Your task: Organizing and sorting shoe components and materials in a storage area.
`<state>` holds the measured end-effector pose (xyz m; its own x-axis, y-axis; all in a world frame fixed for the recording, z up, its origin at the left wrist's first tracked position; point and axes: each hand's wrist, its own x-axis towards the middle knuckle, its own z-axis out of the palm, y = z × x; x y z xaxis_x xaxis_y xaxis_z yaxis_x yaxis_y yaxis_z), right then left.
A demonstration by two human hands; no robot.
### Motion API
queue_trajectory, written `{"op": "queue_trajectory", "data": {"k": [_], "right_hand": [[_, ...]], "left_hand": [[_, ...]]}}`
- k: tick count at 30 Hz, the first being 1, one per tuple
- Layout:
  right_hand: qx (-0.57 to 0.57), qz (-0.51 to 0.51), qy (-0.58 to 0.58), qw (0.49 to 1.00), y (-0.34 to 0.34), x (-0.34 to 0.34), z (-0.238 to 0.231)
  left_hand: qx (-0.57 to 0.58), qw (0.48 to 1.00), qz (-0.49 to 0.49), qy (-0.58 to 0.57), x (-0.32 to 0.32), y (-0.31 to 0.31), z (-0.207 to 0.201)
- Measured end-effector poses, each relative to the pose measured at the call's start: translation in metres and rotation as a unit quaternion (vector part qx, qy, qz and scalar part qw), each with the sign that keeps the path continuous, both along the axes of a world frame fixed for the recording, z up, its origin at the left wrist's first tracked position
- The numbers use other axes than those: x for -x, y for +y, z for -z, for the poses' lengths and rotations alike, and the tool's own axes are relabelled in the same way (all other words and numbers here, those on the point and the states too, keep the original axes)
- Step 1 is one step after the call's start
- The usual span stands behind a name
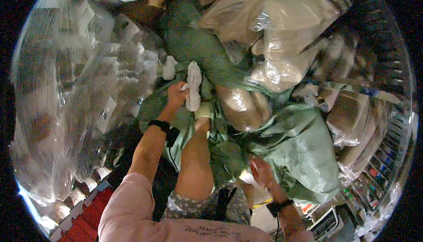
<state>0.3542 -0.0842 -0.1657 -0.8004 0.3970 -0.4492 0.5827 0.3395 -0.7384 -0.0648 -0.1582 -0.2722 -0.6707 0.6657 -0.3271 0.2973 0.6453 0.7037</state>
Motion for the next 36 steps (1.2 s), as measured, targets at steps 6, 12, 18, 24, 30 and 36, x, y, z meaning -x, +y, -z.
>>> {"op": "queue_trajectory", "data": {"k": [6,12,18,24,30,36], "right_hand": [[-0.039,0.011,0.203,0.978,0.072,0.266,0.071],[0.0,0.076,-0.016,0.997,0.064,0.36,0.136],[0.106,0.058,-0.042,0.992,0.043,0.366,0.149],[-0.044,0.053,0.078,0.995,0.05,0.318,0.191],[-0.05,-0.057,0.225,0.971,0.019,0.349,0.141],[0.1,0.025,0.147,0.984,0.051,0.293,0.157]], "left_hand": [[-0.152,0.956,-0.157,-0.197,0.022,0.008,-0.002],[-0.073,0.976,-0.161,0.124,0.054,0.024,0.016],[0.166,0.945,-0.157,0.233,0.065,0.016,0.056],[0.171,0.956,0.004,0.239,0.037,0.052,0.086],[-0.067,0.946,-0.314,0.052,0.102,-0.033,0.152],[-0.02,0.983,-0.048,0.176,0.055,0.018,0.088]]}}
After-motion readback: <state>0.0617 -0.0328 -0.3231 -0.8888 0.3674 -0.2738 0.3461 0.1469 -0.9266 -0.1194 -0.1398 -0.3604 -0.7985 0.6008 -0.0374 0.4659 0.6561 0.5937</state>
